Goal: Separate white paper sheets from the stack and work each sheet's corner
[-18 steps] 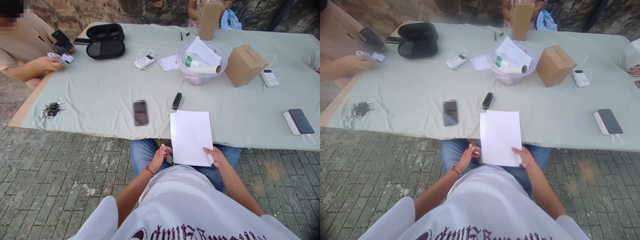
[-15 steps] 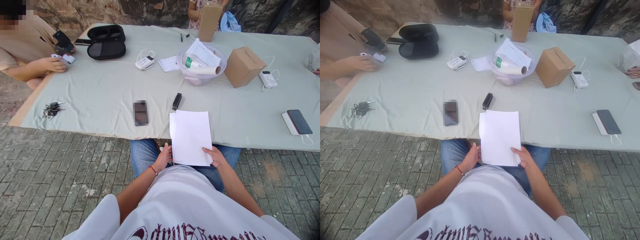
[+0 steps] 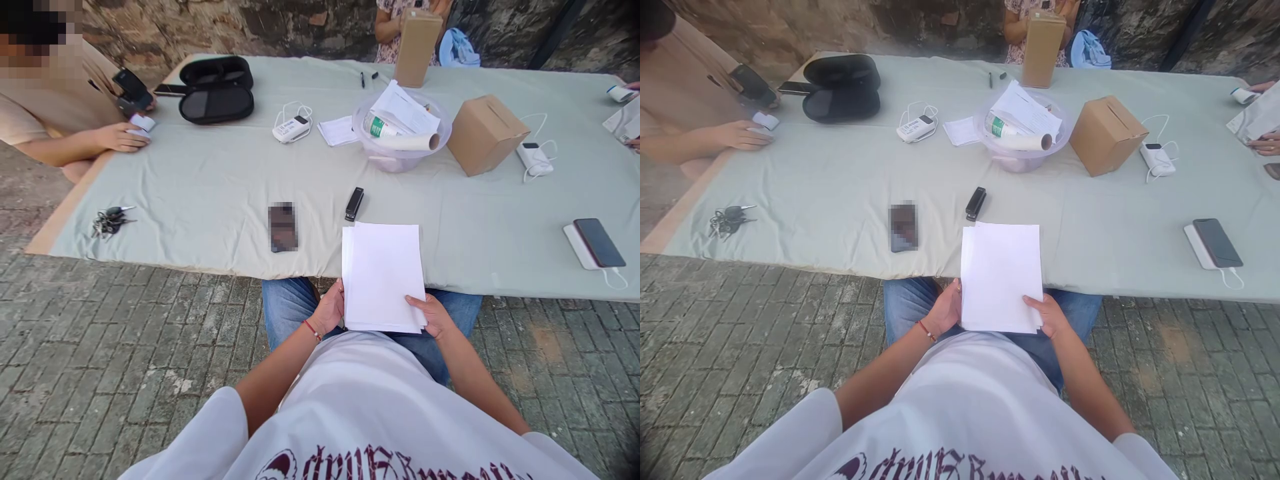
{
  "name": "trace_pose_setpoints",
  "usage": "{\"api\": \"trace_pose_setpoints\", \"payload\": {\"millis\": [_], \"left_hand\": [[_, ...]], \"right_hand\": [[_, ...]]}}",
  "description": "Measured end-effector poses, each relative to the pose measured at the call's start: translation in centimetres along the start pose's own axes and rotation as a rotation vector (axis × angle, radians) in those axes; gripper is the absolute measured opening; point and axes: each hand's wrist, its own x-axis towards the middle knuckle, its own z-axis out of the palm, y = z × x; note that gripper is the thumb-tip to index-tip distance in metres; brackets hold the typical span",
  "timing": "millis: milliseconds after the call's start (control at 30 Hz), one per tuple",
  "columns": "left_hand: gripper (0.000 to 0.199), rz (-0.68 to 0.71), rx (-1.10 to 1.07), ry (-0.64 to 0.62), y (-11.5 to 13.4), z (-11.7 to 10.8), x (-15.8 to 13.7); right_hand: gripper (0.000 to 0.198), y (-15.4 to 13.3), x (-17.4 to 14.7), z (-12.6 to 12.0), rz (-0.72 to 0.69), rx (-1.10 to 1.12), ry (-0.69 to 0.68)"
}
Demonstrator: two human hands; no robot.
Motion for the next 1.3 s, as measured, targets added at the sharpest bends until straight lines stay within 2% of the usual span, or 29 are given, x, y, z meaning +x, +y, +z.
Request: {"api": "trace_pose_setpoints", "payload": {"millis": [133, 233, 367, 467, 700, 867, 1000, 1200, 1300], "left_hand": [[0.037, 0.075, -0.007, 0.055, -0.3, 0.6, 0.2], [0.038, 0.148, 0.01, 0.126, -0.4, 0.7, 0.4], [0.046, 0.176, -0.008, 0.158, 0.0, 0.9, 0.3], [0.044, 0.166, -0.03, 0.143, 0.4, 1.2, 0.1], [0.038, 0.166, 0.01, 0.129, 1.2, 1.2, -0.1], [0.038, 0.169, 0.042, 0.144, 1.6, 1.0, -0.1], [0.041, 0.181, 0.048, 0.168, 1.5, 1.3, -0.2], [0.047, 0.204, 0.054, 0.223, 1.4, 2.1, -0.4], [0.048, 0.208, 0.041, 0.243, 1.4, 2.3, -0.4]], "right_hand": [[0.043, 0.4, 0.6, 0.2, -0.068, -0.058, 0.077], [0.046, 0.6, 0.6, 0.2, -0.15, -0.072, 0.142], [0.048, 0.5, 0.1, -0.1, -0.136, -0.089, 0.108], [0.045, 0.2, -0.3, -0.6, -0.122, -0.097, 0.102], [0.034, -1.6, -0.9, -4.0, -0.191, -0.086, 0.262], [0.037, -3.0, -1.7, -6.1, -0.211, -0.065, 0.316], [0.039, -3.0, -2.0, -5.0, -0.184, -0.078, 0.261], [0.044, -1.5, -1.3, -1.8, -0.145, -0.241, 0.064], [0.046, -0.7, -0.9, -1.0, -0.201, -0.317, 0.105]]}}
